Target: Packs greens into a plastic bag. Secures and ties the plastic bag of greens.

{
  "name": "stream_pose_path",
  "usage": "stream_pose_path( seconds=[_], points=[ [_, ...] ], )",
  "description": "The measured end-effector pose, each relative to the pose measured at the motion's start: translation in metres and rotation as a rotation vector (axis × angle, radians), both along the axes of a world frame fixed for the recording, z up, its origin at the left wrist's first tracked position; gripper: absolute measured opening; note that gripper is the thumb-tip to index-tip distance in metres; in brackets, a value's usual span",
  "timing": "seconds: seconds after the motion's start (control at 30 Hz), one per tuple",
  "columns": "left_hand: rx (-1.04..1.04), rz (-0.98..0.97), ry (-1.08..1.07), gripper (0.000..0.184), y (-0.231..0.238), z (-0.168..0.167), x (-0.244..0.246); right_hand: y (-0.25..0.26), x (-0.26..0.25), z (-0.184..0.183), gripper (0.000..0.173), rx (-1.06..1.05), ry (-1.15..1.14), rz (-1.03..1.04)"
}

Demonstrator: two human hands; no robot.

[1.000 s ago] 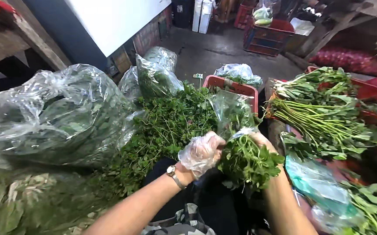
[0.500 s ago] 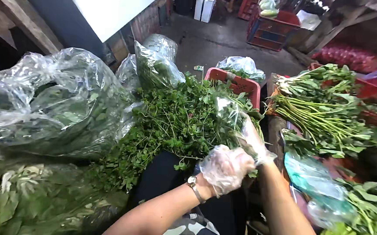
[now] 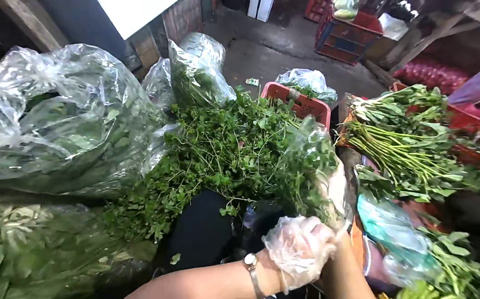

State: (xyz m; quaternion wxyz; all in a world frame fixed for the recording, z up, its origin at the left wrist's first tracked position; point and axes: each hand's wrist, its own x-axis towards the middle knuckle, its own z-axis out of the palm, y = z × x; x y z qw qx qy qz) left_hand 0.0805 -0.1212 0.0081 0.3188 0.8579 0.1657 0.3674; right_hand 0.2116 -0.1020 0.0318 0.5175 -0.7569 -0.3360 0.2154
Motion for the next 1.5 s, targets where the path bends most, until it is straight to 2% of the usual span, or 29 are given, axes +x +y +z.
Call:
stream_pose_path(
  seconds=[0.03,0.1,0.17,0.2,0.23,0.3,0.37,0.43,0.5,0.57,0.63,0.67,0.73,0.8,0.83,0.9,0.93,0.97,1.03,1.13,1.23,1.33,1.4,1.5],
  points=[
    [-0.098,-0.052,0.012,0.013,0.001,-0.003,-0.007,0.003,0.007,-0.004,0.054,0.069,-0.052,-0.037],
    [-0.355,-0.251,0.104,0.021,0.005,-0.004,-0.027,0.008,0.015,-0.003,0.060,0.126,-0.092,-0.121],
    [-0.594,-0.497,0.138,0.026,0.017,-0.005,-0.047,0.010,0.021,0.000,0.058,0.103,-0.066,-0.180],
    [-0.622,-0.439,0.078,0.023,0.025,-0.005,-0.055,0.009,0.023,0.002,0.055,0.085,-0.035,-0.178],
    [-0.622,-0.275,-0.010,0.024,0.036,-0.006,-0.058,0.006,0.024,0.004,0.055,0.072,-0.022,-0.146],
    [-0.818,-0.016,-0.111,0.051,0.071,-0.009,-0.051,-0.007,0.022,0.003,0.063,0.024,0.031,0.017],
    [-1.178,-0.012,-0.174,0.074,0.094,-0.003,-0.039,-0.008,0.005,0.006,0.066,-0.022,0.116,0.163],
    [-1.266,0.003,-0.217,0.076,0.096,0.012,-0.026,-0.006,-0.015,0.004,0.068,0.045,0.089,0.234],
    [-1.219,0.110,-0.244,0.065,0.093,0.015,-0.015,-0.010,-0.025,-0.010,0.071,0.177,-0.018,0.263],
    [-1.123,0.256,-0.228,0.052,0.093,0.013,-0.009,-0.020,-0.022,-0.015,0.085,0.208,0.047,0.429],
    [-1.057,0.348,-0.202,0.053,0.092,0.011,-0.009,-0.030,-0.016,-0.016,0.105,0.146,0.155,0.555],
    [-1.028,0.399,-0.198,0.056,0.089,0.010,-0.008,-0.033,-0.014,-0.019,0.108,0.139,0.213,0.558],
    [-0.876,0.507,-0.188,0.074,0.079,0.002,-0.006,-0.030,-0.011,-0.024,0.103,0.141,0.286,0.400],
    [-0.483,0.528,-0.216,0.092,0.059,-0.008,-0.012,-0.018,-0.002,-0.025,0.086,0.126,0.239,0.131],
    [-0.268,0.453,-0.219,0.089,0.046,-0.008,-0.016,-0.012,0.004,-0.026,0.077,0.107,0.177,0.033],
    [0.049,0.240,-0.070,0.077,0.019,-0.002,-0.012,-0.005,0.007,-0.028,0.058,0.035,0.098,-0.025],
    [0.131,0.153,0.018,0.072,0.011,0.000,-0.005,-0.005,0.005,-0.027,0.060,-0.045,0.012,0.002],
    [0.155,0.089,0.077,0.065,0.009,0.001,0.002,-0.003,0.003,-0.023,0.065,-0.136,-0.073,0.043],
    [0.132,0.015,0.057,0.050,0.021,-0.002,0.012,0.003,0.006,-0.015,0.066,-0.259,-0.224,0.105],
    [0.084,-0.022,0.014,0.029,0.031,-0.005,0.009,0.003,0.010,-0.021,0.059,-0.287,-0.241,0.166],
    [0.062,0.048,0.017,0.016,0.036,0.007,0.007,0.002,0.011,-0.014,0.064,-0.336,-0.240,0.258],
    [0.024,0.117,0.027,0.017,0.043,0.017,0.008,0.003,0.006,-0.002,0.064,-0.488,-0.285,0.273],
    [0.021,0.162,0.016,0.021,0.040,0.021,0.013,0.002,-0.006,0.005,0.057,-0.482,-0.319,0.267],
    [0.058,0.124,0.085,0.022,0.023,0.027,0.019,-0.001,-0.024,0.038,0.048,-0.520,-0.292,0.344]
  ],
)
